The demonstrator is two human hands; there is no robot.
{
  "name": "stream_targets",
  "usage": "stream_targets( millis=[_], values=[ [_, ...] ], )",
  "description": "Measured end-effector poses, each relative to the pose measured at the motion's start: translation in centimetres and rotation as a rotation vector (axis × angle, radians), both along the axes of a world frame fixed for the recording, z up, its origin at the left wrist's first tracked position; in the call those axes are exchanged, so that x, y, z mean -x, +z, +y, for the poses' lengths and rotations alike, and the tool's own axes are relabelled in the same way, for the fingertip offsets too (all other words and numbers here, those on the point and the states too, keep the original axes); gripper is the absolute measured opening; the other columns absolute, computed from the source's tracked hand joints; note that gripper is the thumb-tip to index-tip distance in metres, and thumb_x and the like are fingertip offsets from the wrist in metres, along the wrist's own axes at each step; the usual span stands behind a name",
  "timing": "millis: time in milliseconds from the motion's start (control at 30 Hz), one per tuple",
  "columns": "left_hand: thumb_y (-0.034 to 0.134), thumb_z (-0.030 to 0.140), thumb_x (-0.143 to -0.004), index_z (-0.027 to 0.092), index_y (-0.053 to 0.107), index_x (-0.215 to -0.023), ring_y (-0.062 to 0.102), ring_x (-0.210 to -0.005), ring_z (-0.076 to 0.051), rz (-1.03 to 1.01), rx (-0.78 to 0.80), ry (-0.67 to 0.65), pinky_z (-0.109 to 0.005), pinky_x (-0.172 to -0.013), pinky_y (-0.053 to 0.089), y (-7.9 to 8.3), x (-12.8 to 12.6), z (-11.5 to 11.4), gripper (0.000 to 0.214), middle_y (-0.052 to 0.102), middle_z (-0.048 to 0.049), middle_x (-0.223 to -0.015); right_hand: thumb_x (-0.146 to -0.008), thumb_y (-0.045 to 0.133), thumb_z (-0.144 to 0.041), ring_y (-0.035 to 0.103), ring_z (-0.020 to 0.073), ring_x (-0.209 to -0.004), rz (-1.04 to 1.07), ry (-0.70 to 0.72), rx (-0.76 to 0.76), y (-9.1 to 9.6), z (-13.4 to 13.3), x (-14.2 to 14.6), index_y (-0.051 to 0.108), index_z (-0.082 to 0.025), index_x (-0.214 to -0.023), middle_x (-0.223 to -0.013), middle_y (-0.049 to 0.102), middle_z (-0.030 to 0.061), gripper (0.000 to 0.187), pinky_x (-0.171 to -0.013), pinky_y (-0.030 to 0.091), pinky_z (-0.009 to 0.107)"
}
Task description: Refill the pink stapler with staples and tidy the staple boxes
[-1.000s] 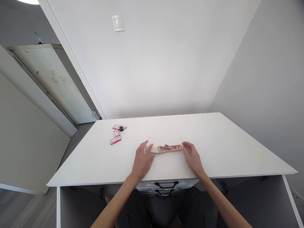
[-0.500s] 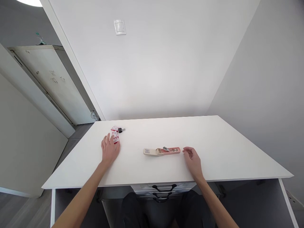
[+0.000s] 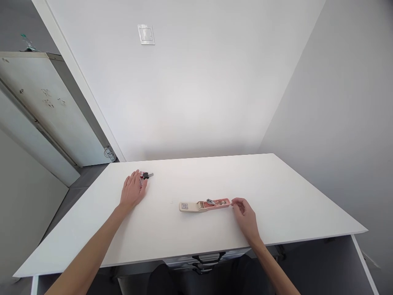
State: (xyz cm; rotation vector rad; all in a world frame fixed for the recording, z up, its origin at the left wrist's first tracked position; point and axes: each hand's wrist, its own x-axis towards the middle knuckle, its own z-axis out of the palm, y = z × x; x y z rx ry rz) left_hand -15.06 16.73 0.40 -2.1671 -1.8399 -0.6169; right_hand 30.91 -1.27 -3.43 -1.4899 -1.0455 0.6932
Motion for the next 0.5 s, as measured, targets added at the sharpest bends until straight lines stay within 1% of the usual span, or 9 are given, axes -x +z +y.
stream_targets(
  millis=[133, 267, 333, 400, 500],
  values=[
    [0.029, 0.054, -0.103, 0.008, 0.045, -0.154, 0.040, -0.153, -0.031, -0.016, 0.135, 0.069, -0.052, -0.129, 0.021, -0.5, 0.2, 0.3, 0.071, 0.048, -0.0186, -0.161, -0.088, 0.058, -0.036, 0.070, 0.0285, -0.104, -0.001, -0.003, 0.012, 0.2, 0.2, 0.1, 0.066, -0.023, -0.100, -0.110, 0.074, 0.0104, 0.019, -0.094, 0.054, 0.043],
    [0.032, 0.049, -0.102, 0.010, 0.049, -0.151, 0.041, -0.152, -0.033, -0.040, 0.109, 0.126, -0.054, -0.126, 0.026, -0.5, -0.1, -0.8, 0.065, 0.049, -0.0179, -0.160, -0.088, 0.058, -0.037, 0.070, 0.0283, -0.104, 0.008, -0.009, 0.011, 0.1, 0.2, 0.1, 0.065, -0.023, -0.100, -0.109, 0.074, 0.0101, 0.020, -0.094, 0.053, 0.043],
    [0.032, 0.046, -0.103, 0.009, 0.050, -0.150, 0.043, -0.150, -0.034, -0.060, 0.079, 0.156, -0.054, -0.123, 0.031, -0.5, -0.5, -2.0, 0.063, 0.052, -0.0196, -0.157, -0.088, 0.057, -0.037, 0.069, 0.0282, -0.105, 0.020, -0.017, 0.011, 0.0, 0.2, 0.1, 0.065, -0.023, -0.101, -0.108, 0.074, 0.0098, 0.021, -0.095, 0.053, 0.043],
    [0.031, 0.044, -0.104, 0.008, 0.048, -0.151, 0.045, -0.148, -0.035, -0.073, 0.054, 0.172, -0.055, -0.120, 0.035, -0.5, -1.1, -3.8, 0.062, 0.053, -0.0210, -0.156, -0.088, 0.057, -0.038, 0.069, 0.0281, -0.105, 0.033, -0.025, 0.012, -0.1, 0.2, 0.0, 0.065, -0.023, -0.102, -0.107, 0.074, 0.0097, 0.021, -0.094, 0.053, 0.043],
    [0.032, 0.045, -0.105, 0.010, 0.046, -0.153, 0.046, -0.147, -0.036, -0.072, 0.042, 0.122, -0.054, -0.119, 0.038, -0.8, -2.3, -7.3, 0.061, 0.054, -0.0193, -0.156, -0.089, 0.058, -0.037, 0.069, 0.0279, -0.105, 0.052, -0.043, 0.004, -0.4, 0.1, -0.2, 0.065, -0.023, -0.103, -0.108, 0.074, 0.0095, 0.022, -0.092, 0.053, 0.041]
  ],
)
